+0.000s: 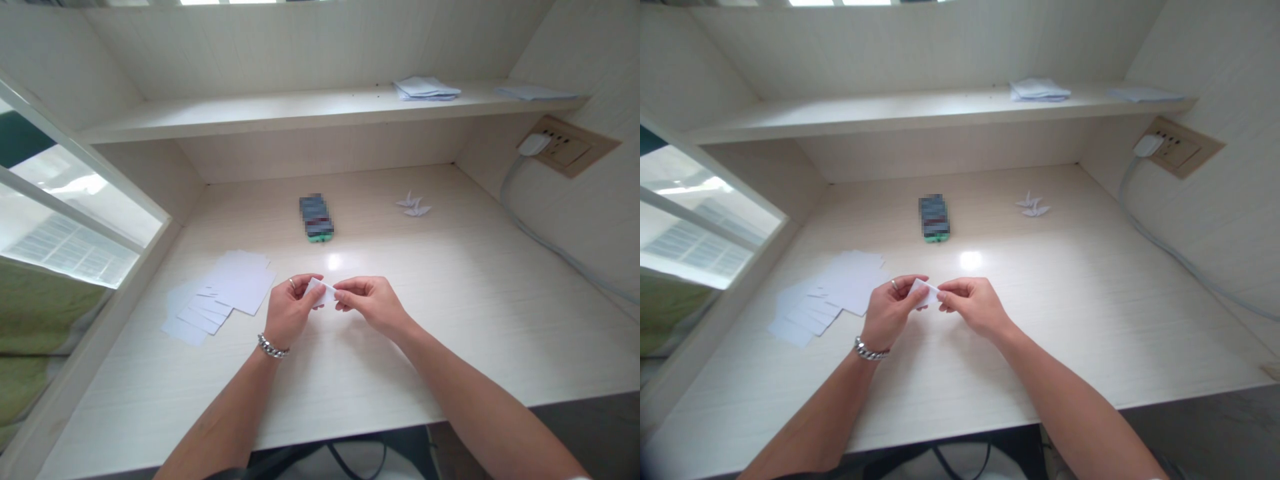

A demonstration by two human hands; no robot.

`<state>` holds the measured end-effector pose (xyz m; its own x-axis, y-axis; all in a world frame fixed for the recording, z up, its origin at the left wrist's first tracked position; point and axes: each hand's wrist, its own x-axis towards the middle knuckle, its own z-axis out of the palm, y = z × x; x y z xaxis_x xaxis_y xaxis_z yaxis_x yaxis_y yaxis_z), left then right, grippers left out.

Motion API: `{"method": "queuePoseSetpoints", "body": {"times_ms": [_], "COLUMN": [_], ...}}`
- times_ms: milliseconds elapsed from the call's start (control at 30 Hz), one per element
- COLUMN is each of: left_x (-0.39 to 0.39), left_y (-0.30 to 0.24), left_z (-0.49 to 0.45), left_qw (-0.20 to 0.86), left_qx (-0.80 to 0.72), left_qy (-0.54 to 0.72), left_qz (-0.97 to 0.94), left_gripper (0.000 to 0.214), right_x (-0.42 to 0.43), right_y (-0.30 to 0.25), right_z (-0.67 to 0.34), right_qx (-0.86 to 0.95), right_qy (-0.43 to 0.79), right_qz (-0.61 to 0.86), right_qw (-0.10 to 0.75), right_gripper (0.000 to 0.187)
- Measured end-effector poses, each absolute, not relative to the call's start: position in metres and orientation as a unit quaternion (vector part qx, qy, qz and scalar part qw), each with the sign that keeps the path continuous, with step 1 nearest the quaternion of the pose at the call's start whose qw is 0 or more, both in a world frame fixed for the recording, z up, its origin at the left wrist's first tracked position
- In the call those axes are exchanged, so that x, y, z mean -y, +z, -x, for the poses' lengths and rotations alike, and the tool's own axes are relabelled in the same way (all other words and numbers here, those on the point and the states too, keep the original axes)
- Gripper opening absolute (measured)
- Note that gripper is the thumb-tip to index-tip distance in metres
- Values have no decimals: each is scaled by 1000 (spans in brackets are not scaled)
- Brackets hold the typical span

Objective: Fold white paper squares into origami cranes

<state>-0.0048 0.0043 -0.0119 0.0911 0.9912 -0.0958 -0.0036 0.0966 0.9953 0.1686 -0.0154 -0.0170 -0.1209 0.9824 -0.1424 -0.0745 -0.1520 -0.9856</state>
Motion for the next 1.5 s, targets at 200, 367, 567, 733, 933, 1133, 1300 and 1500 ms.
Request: {"method": "queuePoseSetpoints", "body": {"times_ms": [200,367,567,733,933,1133,1300,1500], "left_x": [-5,-5,-7,-8,-8,-9,-8,-10], "left_y": [-14,-16,-19,-19,-21,-23,-24,-23], "left_z": [5,4,5,5,4,3,5,6], "left_qw": [559,545,566,553,549,554,548,537], "left_qx": [-492,-500,-478,-502,-508,-517,-502,-507], "left_qy": [444,418,382,358,377,377,339,386], "left_qz": [-498,-528,-552,-561,-546,-532,-577,-553], "left_gripper": [37,34,25,26,25,30,29,29], "right_x": [13,14,13,14,15,14,14,16], "right_y": [-21,-22,-25,-24,-20,-19,-19,-16], "right_z": [-169,-170,-168,-167,-166,-167,-168,-173], "right_qx": [426,448,471,454,450,450,460,496], "right_qy": [617,632,620,622,624,627,616,593], "right_qz": [478,475,486,503,505,504,512,508], "right_qw": [456,417,396,392,391,388,384,380], "right_gripper": [32,33,30,30,30,27,27,24]}}
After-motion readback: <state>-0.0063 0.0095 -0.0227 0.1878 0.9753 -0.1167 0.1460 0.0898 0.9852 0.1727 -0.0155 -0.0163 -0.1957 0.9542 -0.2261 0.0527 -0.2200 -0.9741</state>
